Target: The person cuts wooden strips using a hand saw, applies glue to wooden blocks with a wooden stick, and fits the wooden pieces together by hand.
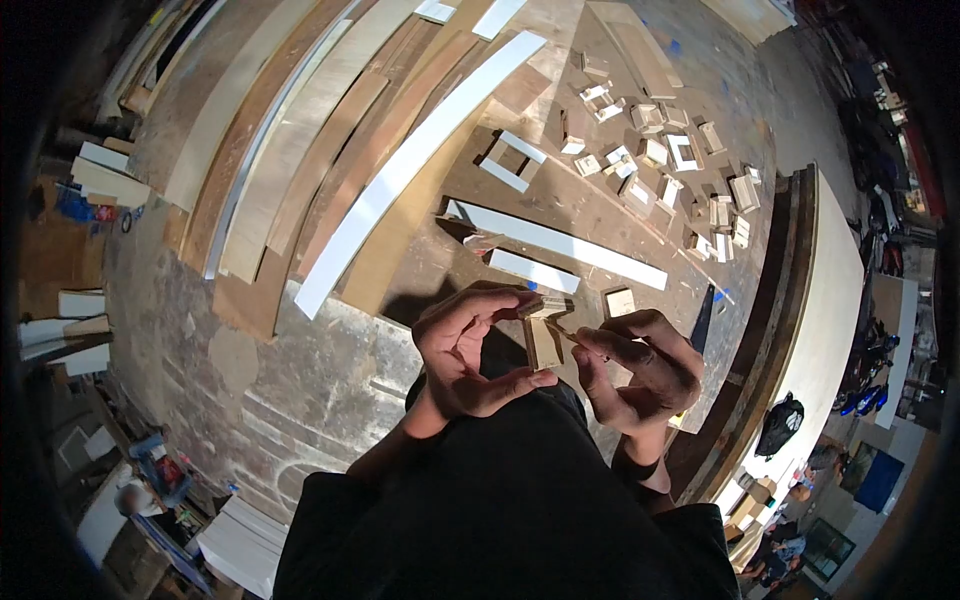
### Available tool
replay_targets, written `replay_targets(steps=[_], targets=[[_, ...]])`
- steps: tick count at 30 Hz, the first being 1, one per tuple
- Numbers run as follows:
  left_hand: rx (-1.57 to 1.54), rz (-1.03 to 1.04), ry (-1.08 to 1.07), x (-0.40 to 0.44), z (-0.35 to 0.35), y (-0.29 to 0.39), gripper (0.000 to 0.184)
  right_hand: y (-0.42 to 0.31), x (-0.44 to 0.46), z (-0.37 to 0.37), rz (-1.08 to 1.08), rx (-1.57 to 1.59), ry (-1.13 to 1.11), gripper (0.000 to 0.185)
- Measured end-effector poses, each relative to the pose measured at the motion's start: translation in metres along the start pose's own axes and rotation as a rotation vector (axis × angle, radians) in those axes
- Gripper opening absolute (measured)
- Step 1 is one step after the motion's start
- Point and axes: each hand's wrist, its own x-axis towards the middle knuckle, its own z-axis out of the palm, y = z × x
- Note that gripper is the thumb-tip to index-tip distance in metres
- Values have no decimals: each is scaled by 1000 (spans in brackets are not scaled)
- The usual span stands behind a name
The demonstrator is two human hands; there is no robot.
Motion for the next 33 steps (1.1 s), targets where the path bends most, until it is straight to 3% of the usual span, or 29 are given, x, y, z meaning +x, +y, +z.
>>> replay_targets(steps=[7,12,16,24,27,33], targets=[[11,5,2,-5,-1,3,66,-1,0,4,-61,17,22,26],[-8,45,12,-7,-2,3,65,1,-6,-4,15,-22,14,27],[18,35,26,-9,-1,5,66,-3,-6,0,-72,64,73,27],[45,90,38,-13,1,6,66,-5,-11,-5,33,-34,43,25],[93,38,44,-13,3,11,64,-10,-11,-1,22,50,56,26],[423,141,-23,-13,3,23,57,7,-18,0,15,105,35,27]])
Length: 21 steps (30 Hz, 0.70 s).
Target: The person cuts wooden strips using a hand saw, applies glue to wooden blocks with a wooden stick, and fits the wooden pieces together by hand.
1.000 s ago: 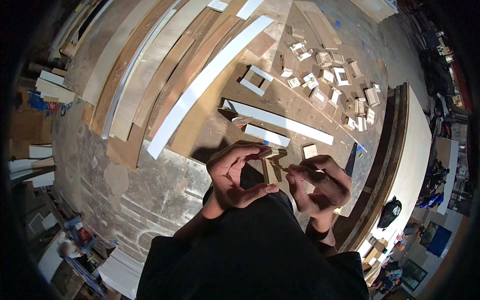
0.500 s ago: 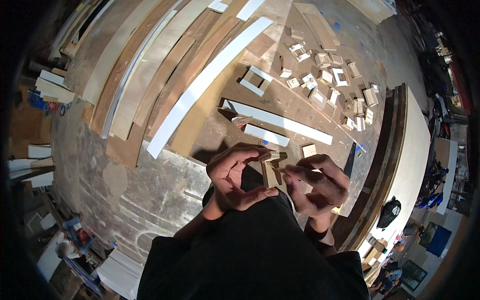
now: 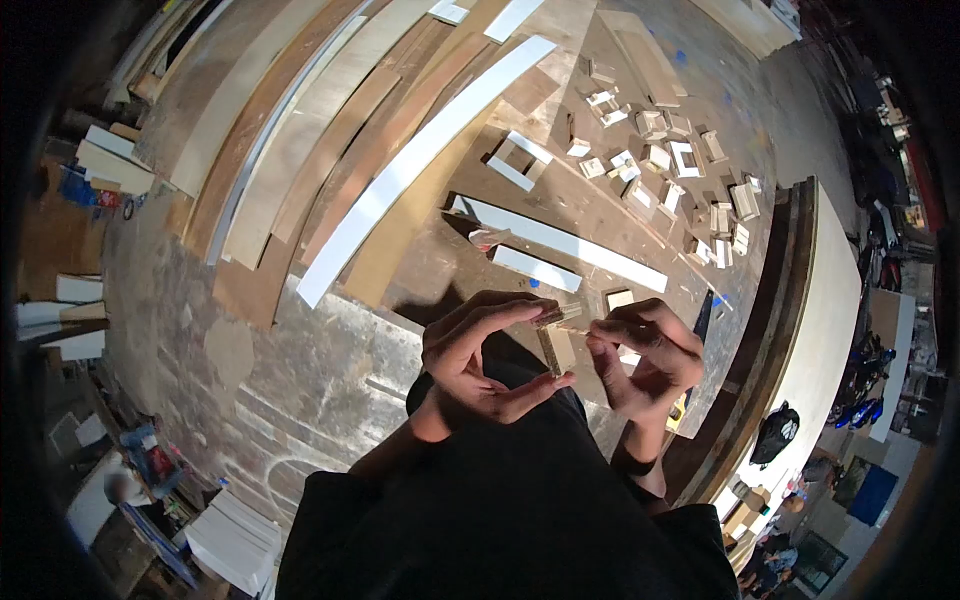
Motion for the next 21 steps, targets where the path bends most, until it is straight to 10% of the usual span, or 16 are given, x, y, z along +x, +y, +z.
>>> replay_targets(steps=[21], targets=[[207,102,-146,1,4,16,57,36,-41,6,308,396,-35,21]])
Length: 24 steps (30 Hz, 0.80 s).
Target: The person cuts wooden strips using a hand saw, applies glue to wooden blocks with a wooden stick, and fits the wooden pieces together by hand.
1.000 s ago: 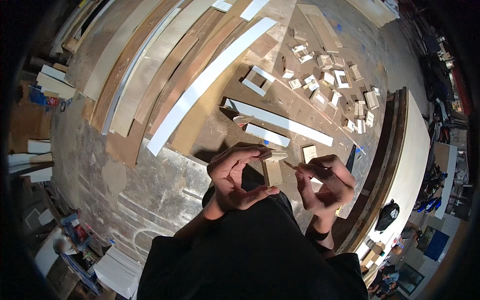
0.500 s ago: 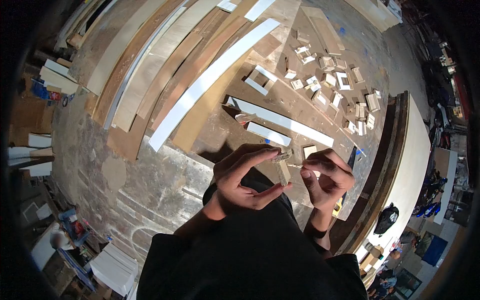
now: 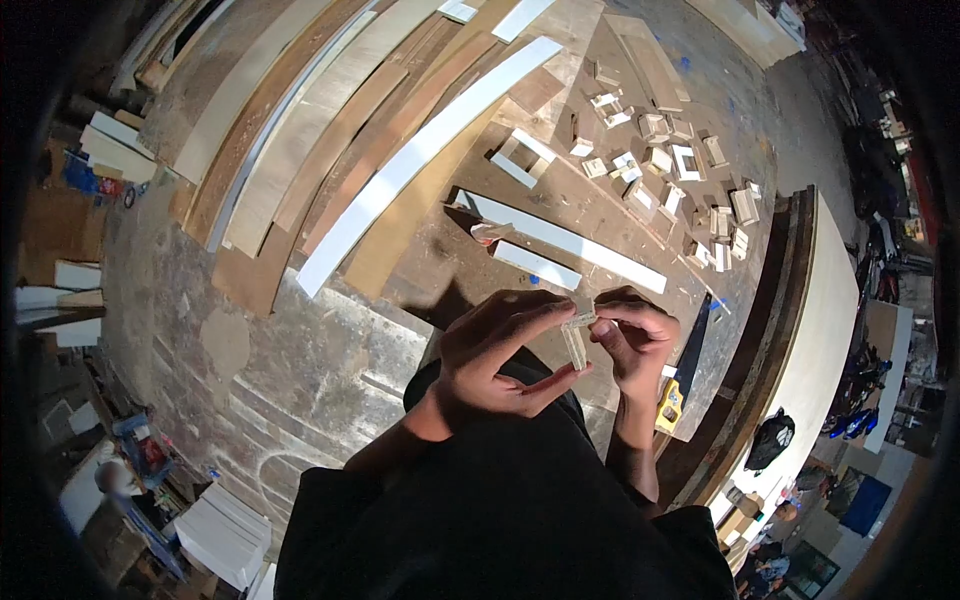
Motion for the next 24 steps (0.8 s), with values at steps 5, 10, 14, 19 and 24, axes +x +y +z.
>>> replay_targets(steps=[5,10,14,19,24], targets=[[52,-60,-31,1,-4,6,55,3,-9,-1,163,218,46,16],[36,-67,-38,0,-2,7,54,11,-10,2,237,212,74,15],[-30,-144,-17,-1,-3,8,51,5,-10,0,152,251,32,16],[-70,-167,-9,-6,3,0,56,9,-10,-2,192,143,35,20],[-210,-254,0,-15,11,-11,59,-7,-5,2,96,72,57,18]])
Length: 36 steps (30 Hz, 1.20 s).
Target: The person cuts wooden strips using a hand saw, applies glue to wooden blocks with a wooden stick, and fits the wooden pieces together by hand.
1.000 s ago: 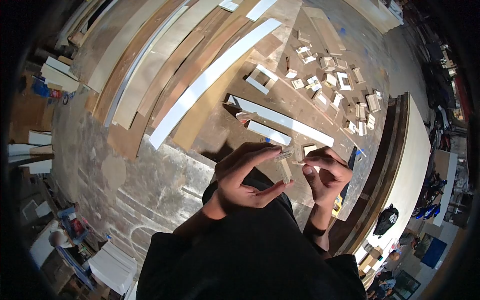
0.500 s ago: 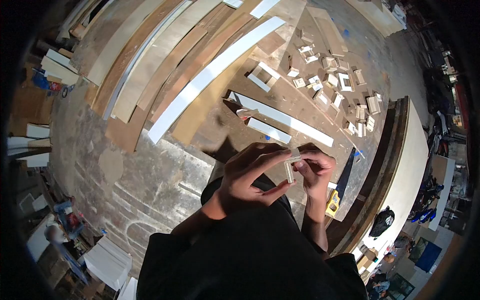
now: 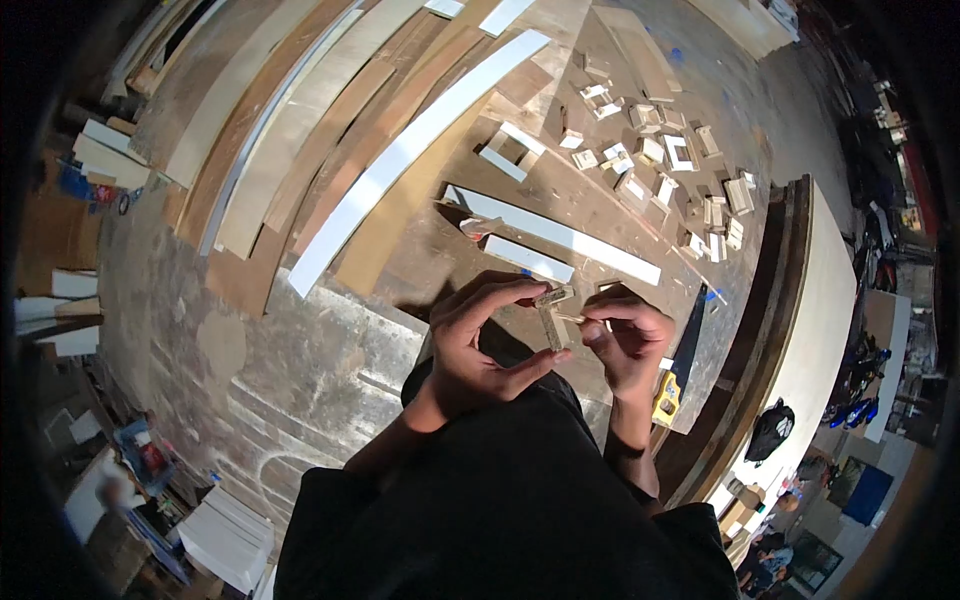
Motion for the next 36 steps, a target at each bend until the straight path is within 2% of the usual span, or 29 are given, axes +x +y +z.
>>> replay_targets(steps=[1,3,6,7,10,11,14,16,18,20,22,24,26,28,30,32,36], targets=[[-6,1,-11,-1,3,-3,59,-3,2,2,-62,-58,-17,17],[-283,-70,86,-3,8,-7,56,2,1,-4,-29,-103,4,17],[-379,-131,128,-9,8,-16,60,2,4,-7,1,-144,11,19],[-374,-150,46,-12,3,-21,69,-1,4,-4,14,-92,9,18],[-374,-129,112,-18,4,-29,63,-2,6,8,-6,-62,-15,16],[-376,-138,107,-22,4,-31,63,1,6,11,22,-143,-41,17],[-475,-230,185,-40,-9,-49,63,12,2,5,92,-257,-46,17],[-492,-368,253,-56,-29,-68,65,30,-5,-13,195,-340,30,14],[-531,-463,440,-51,-36,-55,69,52,-11,-27,130,-239,91,12],[-448,-397,375,-60,-52,-71,64,58,-16,-37,292,-290,79,12],[-432,-408,353,-63,-59,-77,67,55,-18,-30,304,-302,77,11],[-415,-418,329,-63,-60,-78,70,50,-19,-11,236,-220,80,10],[-355,-318,186,-57,-52,-74,69,33,-17,13,182,-221,51,12],[-341,-338,188,-53,-39,-66,68,17,-14,31,62,-178,-53,15],[-366,-218,79,-57,-34,-68,74,12,-9,38,1,-206,-54,17],[-337,-200,38,-58,-35,-70,76,8,-5,42,-55,-233,-62,18],[-347,-316,34,-59,-36,-68,75,11,0,41,-42,-318,-120,19]])
